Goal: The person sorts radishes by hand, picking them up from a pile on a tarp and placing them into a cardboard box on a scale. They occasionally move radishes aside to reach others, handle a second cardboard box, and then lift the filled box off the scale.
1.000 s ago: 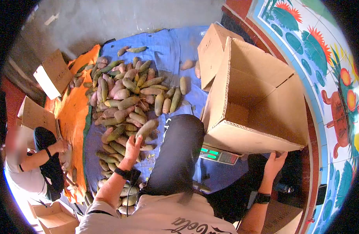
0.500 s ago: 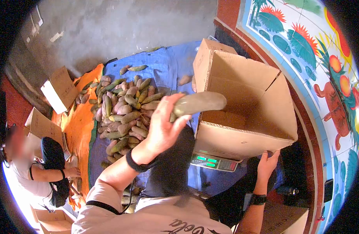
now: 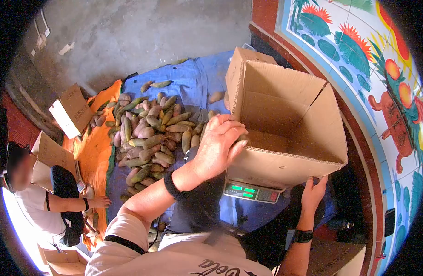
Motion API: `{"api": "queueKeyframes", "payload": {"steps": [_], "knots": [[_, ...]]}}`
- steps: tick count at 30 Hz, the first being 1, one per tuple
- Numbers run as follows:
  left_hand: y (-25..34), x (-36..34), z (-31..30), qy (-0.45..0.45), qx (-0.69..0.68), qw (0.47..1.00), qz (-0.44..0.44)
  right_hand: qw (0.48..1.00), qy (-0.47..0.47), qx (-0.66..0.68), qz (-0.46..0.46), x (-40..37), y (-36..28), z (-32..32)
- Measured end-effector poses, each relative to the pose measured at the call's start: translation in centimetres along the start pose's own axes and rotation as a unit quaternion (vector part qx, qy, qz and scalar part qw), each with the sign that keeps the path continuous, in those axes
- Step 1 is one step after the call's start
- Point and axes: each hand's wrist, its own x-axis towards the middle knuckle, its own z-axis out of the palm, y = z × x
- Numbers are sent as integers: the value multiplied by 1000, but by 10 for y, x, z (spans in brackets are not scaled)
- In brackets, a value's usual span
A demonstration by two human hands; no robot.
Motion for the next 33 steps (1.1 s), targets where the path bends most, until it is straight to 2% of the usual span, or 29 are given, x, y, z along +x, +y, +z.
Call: {"api": "queueKeyframes", "payload": {"steps": [5, 7, 9, 13, 15, 18, 23, 25, 26, 28, 33], "knots": [[-2, -12, -1, -4, -56, 998, -20, 1000, 0, -17, -9, -1, 2, -1], [-2, -19, -3, -6, -75, 997, -30, 996, 11, -85, 9, 0, 13, -2], [-3, -25, -6, -9, -117, 992, -33, 997, 5, -75, 0, 0, 10, -1], [-13, -40, -14, -4, -114, 992, -50, 998, -12, -63, 3, 2, 8, -1], [-23, -51, -20, 29, -145, 981, -126, 999, -7, -54, -2, 2, 9, 1], [-52, -78, -26, 46, -118, 973, -195, 999, 2, -49, -3, 3, 13, 0], [-113, -145, -35, 75, -97, 914, -388, 998, 7, -48, 32, 3, 3, 2], [-133, -174, -40, 57, -72, 896, -434, 996, -15, -81, 30, 6, 15, -2], [-149, -197, -39, 19, -19, 898, -440, 996, -18, -83, 29, 7, 18, -1], [-177, -246, -29, 13, -26, 869, -494, 997, 10, -70, 12, 7, 23, 1], [-197, -333, -6, -69, 34, 811, -580, 998, -4, -63, 17, 7, 23, -2]]}}
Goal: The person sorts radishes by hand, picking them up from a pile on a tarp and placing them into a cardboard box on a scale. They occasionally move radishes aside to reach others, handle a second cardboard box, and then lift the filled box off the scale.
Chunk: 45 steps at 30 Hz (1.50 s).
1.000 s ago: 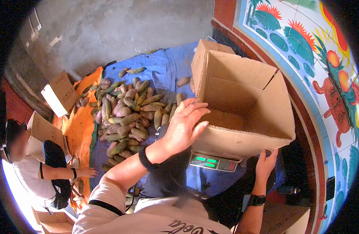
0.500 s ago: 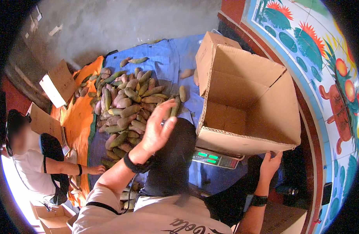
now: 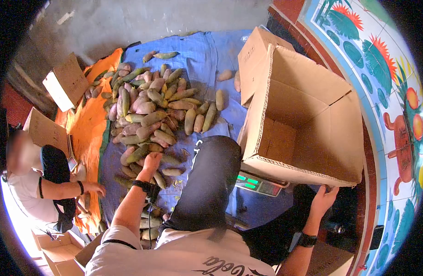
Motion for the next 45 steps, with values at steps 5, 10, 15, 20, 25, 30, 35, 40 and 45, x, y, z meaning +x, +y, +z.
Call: {"api": "queueKeyframes", "payload": {"steps": [5, 10, 15, 20, 25, 30, 35, 40, 45], "knots": [[-140, 10, 85, -196, 325, 913, 149, 999, 5, 41, 5, -3, -5, -3], [-123, -6, 97, -270, 351, 895, 51, 998, 1, 54, -13, -3, 12, -11], [-187, 2, 141, -165, 242, 955, -44, 993, 36, -71, -82, -2, 20, -16], [-194, 19, 143, -139, 141, 980, -1, 993, 21, -104, -47, -8, 1, -16], [-124, 40, 124, -121, 52, 982, -135, 990, 10, -136, -45, -10, 5, -21], [-49, 53, 98, -90, -7, 986, -142, 990, -16, -131, -54, -7, 51, -34], [-51, 77, 117, -116, 15, 979, -170, 984, -38, -163, -56, -17, 60, -47], [-58, 93, 141, -151, -42, 970, -185, 973, -101, -206, -25, -57, 54, -76], [-91, 110, 174, -115, -6, 980, -160, 963, -137, -231, 12, -79, 48, -95]]}}
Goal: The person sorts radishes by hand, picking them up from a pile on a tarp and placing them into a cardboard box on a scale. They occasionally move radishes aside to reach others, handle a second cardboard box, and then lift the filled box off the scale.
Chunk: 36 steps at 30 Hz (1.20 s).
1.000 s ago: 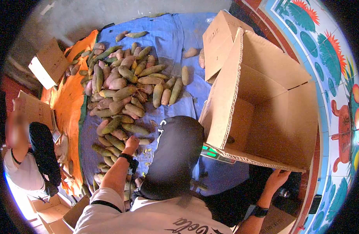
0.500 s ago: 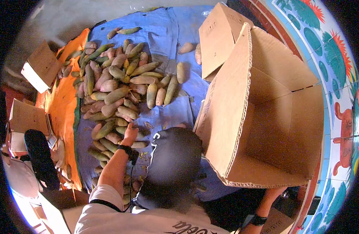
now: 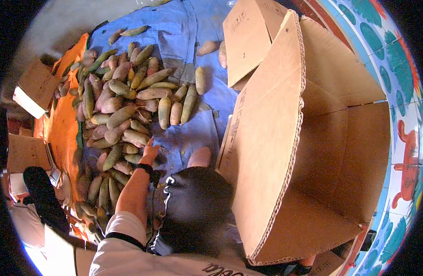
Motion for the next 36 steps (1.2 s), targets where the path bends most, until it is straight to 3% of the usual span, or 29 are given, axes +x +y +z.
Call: {"api": "queueKeyframes", "payload": {"steps": [3, 5, 7, 11, 13, 17, 22, 25, 27, 29, 30, 31, 33, 34, 36], "knots": [[18, -2, -8, -20, -27, 998, -53, 1000, -7, -8, 7, 1, -1, -1], [-19, 25, 16, -25, -7, 999, -21, 1000, -10, -11, 5, 1, -1, -3], [-12, 22, 18, 12, 30, 998, -54, 1000, -13, -14, 6, -1, -1, -3], [16, 2, -6, 35, 81, 996, -30, 1000, -17, -19, 3, 0, -1, -1], [35, -17, -20, 93, 106, 990, -27, 1000, -17, -19, 2, 0, -1, -1], [28, -40, -38, 136, 77, 988, -9, 1000, -5, -16, -6, 5, 0, 4], [16, -89, -59, 127, 67, 989, 34, 999, 24, -11, -37, 17, -5, 15], [6, -120, -55, 97, 86, 989, 69, 992, 99, -13, -82, 47, -17, 29], [3, -140, -54, 30, 68, 993, 89, 981, 152, -13, -116, 66, -25, 34], [-5, -151, -43, 40, 71, 988, 130, 971, 191, -20, -142, 77, -35, 38], [-1, -164, -39, 30, 10, 994, 107, 965, 210, -26, -153, 78, -41, 39], [-1, -166, -40, -8, 60, 993, 102, 964, 215, -23, -153, 78, -45, 37], [2, -178, -36, 8, 70, 991, 115, 985, 117, 117, -49, 81, -56, 32], [9, -184, -40, 12, 70, 990, 119, 987, 94, 123, -43, 79, -60, 28], [19, -190, -46, 12, 73, 995, 65, 979, 125, 150, -57, 82, -63, 34]]}}
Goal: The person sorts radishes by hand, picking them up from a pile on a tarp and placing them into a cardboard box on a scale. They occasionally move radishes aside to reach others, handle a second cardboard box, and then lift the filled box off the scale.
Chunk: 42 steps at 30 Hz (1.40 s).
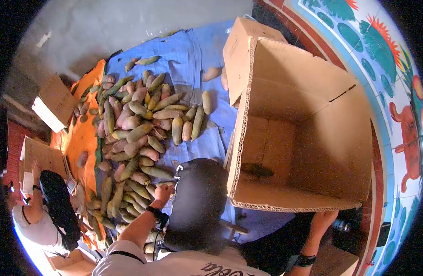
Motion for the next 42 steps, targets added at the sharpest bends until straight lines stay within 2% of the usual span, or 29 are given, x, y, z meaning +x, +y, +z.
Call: {"api": "queueKeyframes", "payload": {"steps": [3, 4, 6, 9, 11, 13, 17, 19, 20, 21, 22, 23, 24, 25, 27, 31, 33, 34, 36, 37, 39, 41, 42], "knots": [[-20, 12, 10, 23, 53, 998, -15, 999, 25, -2, -27, 0, -9, 0], [-18, 15, 4, -5, 61, 998, 30, 999, 32, 24, 0, 1, -22, 4], [-28, 27, 16, 9, 60, 998, 30, 998, 34, 33, 50, 1, -22, 4], [-9, 27, 12, 25, 33, 999, 24, 998, 58, 30, 23, 2, -24, 7], [12, 19, 2, -11, 88, 996, 16, 998, 56, 35, 21, 3, -29, 7], [11, 22, 7, -5, 95, 995, 18, 998, 54, 38, 18, 4, -27, 6], [16, 23, 9, -3, 82, 996, -29, 998, 25, 10, 48, 3, -10, 5], [20, 25, 9, -46, 97, 992, -74, 998, 26, 3, 56, 4, -8, 6], [12, 33, 19, -81, 165, 982, -35, 998, 27, 9, 54, 4, -8, 7], [4, 38, 27, -80, 163, 983, -34, 998, 29, 14, 52, 4, -7, 7], [12, 33, 22, -126, 178, 976, -6, 998, 30, 15, 51, 4, -6, 9], [25, 25, 13, -171, 192, 966, 22, 998, 54, -15, 11, 3, -4, 11], [64, 4, -16, -224, 355, 899, 122, 996, 78, -44, -28, 3, -4, 13], [59, 8, -9, -222, 355, 900, 123, 995, 80, -42, -29, 4, -6, 13], [42, 17, 10, -186, 297, 931, 98, 996, 80, -19, -14, 3, -11, 13], [56, 11, -4, -168, 312, 928, 113, 997, 76, 0, 2, 3, -7, 14], [42, 20, 0, -83, 112, 990, 12, 998, 59, 9, 5, 4, -12, 13], [34, 28, 0, -81, 114, 990, 13, 998, 60, 11, 6, 3, -15, 11], [23, 41, -3, 10, -103, 992, 77, 998, 31, 27, 49, 2, -22, 9], [32, 38, -16, 13, -101, 992, 78, 998, 31, 31, 51, 2, -23, 10], [88, 19, -71, 45, -162, 975, 149, 998, 35, 44, 40, 3, -25, 10], [153, -14, -118, 145, -203, 938, 242, 997, 28, 54, 54, 5, -42, 5], [170, -18, -131, 137, -263, 917, 266, 996, 21, 61, 66, 4, -47, 3]]}}
